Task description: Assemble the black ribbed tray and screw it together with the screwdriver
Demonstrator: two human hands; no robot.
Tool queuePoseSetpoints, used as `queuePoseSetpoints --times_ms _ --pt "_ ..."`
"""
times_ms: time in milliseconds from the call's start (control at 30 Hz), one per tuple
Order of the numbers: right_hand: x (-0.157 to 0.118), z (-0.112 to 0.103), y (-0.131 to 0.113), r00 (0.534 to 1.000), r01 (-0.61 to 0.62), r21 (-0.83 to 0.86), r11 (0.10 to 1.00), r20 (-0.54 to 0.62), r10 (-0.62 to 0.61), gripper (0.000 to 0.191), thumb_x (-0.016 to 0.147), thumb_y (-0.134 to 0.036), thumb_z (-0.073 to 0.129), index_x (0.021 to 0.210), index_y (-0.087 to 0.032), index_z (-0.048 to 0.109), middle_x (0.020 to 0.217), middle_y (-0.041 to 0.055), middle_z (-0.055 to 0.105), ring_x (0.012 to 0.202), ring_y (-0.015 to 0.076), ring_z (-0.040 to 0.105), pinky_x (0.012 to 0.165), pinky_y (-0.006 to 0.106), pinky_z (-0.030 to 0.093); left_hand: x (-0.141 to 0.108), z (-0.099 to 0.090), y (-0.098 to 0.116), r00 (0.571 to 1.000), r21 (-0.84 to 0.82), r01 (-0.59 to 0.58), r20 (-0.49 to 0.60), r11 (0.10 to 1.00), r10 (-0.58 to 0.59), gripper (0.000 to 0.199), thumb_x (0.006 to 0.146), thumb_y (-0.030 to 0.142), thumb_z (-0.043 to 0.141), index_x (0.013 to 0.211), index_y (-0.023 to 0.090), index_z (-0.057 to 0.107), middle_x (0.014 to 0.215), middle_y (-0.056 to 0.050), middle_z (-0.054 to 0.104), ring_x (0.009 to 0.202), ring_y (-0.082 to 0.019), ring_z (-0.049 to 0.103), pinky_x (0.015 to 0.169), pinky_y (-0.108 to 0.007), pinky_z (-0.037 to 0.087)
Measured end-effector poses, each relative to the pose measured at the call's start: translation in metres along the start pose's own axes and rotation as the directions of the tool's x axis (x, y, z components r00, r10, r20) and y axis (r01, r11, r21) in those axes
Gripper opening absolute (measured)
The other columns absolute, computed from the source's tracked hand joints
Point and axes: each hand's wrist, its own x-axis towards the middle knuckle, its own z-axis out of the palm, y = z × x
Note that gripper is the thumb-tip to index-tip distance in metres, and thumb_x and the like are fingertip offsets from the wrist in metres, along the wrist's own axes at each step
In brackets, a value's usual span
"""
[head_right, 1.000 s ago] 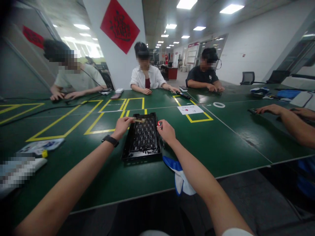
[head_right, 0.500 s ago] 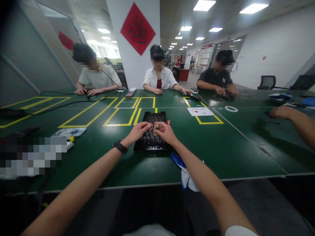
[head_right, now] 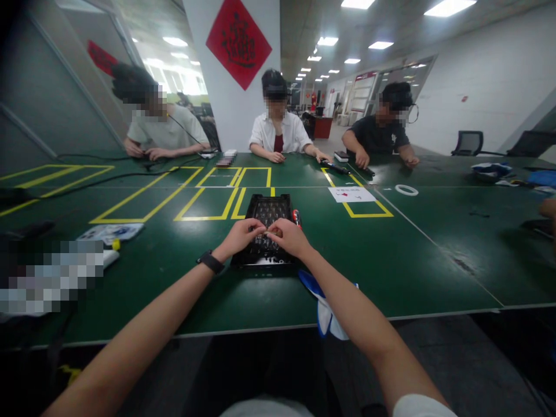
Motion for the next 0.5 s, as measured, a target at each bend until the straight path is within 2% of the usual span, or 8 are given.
queuePoseSetpoints --times_ms 67,100,167,233,300,400,500 --pt "0.001 0.000 -0.002 1.000 -0.001 -0.042 0.999 0.015 0.001 0.022 0.083 -0.035 0.056 0.090 -0.016 0.064 0.085 0.0041 0.060 0.078 0.0132 0.052 0.074 0.026 0.041 -0.001 -0.002 -0.014 0.991 0.044 0.089 -0.102 0.995 -0.085 0.032 0.087 0.043 0.046 0.083 0.017 0.064 0.084 -0.005 0.065 0.081 -0.019 0.058 0.079 -0.032 0.045" --pt "0.002 0.000 -0.002 1.000 -0.003 -0.052 0.999 0.022 0.005 0.022 0.084 -0.036 0.056 0.090 -0.016 0.064 0.085 0.0044 0.060 0.078 0.0134 0.052 0.074 0.026 0.041 -0.002 -0.003 -0.023 0.972 0.052 0.146 -0.192 0.988 -0.133 0.031 0.086 0.043 0.046 0.087 0.017 0.064 0.090 -0.006 0.065 0.087 -0.020 0.058 0.083 -0.033 0.044" --pt "0.003 0.000 -0.003 0.999 0.009 -0.057 0.998 0.036 -0.007 0.023 0.085 -0.036 0.054 0.090 -0.016 0.064 0.085 0.0051 0.061 0.079 0.0141 0.052 0.075 0.027 0.042 -0.004 -0.003 -0.043 0.949 0.014 0.213 -0.240 0.977 -0.203 0.028 0.083 0.037 0.050 0.101 0.018 0.062 0.106 -0.008 0.062 0.099 -0.020 0.056 0.091 -0.035 0.043" --pt "0.005 -0.001 -0.004 0.996 0.064 -0.069 0.996 0.060 -0.060 0.024 0.086 -0.036 0.052 0.090 -0.016 0.063 0.085 0.0057 0.062 0.080 0.0150 0.052 0.075 0.027 0.042 -0.005 -0.003 -0.060 0.960 -0.059 0.230 -0.150 0.971 -0.237 0.037 0.080 0.031 0.053 0.116 0.022 0.056 0.120 -0.006 0.057 0.106 -0.019 0.054 0.095 -0.035 0.043" --pt "0.006 -0.002 -0.005 0.985 0.144 -0.089 0.986 0.104 -0.134 0.022 0.087 -0.035 0.051 0.089 -0.016 0.063 0.085 0.0062 0.062 0.082 0.0160 0.053 0.076 0.028 0.042 -0.004 -0.001 -0.071 0.967 -0.067 0.225 -0.110 0.972 -0.232 0.047 0.077 0.024 0.052 0.124 0.025 0.052 0.126 -0.004 0.054 0.110 -0.019 0.053 0.098 -0.036 0.042" --pt "0.005 -0.004 -0.010 0.970 0.218 -0.102 0.971 0.133 -0.204 0.020 0.088 -0.032 0.050 0.089 -0.016 0.062 0.088 0.0071 0.062 0.087 0.0169 0.053 0.079 0.029 0.042 -0.002 0.002 -0.075 0.967 0.005 0.232 -0.106 0.973 -0.230 0.050 0.075 0.019 0.047 0.124 0.027 0.052 0.125 -0.003 0.055 0.113 -0.021 0.051 0.101 -0.040 0.040" --pt "0.003 -0.004 -0.016 0.972 0.218 -0.087 0.972 0.113 -0.208 0.020 0.088 -0.032 0.049 0.090 -0.016 0.061 0.086 0.0058 0.061 0.081 0.0150 0.054 0.077 0.028 0.043 0.000 0.003 -0.073 0.969 0.035 0.229 -0.102 0.973 -0.225 0.051 0.075 0.018 0.042 0.124 0.028 0.052 0.124 -0.002 0.056 0.115 -0.021 0.050 0.102 -0.041 0.039"
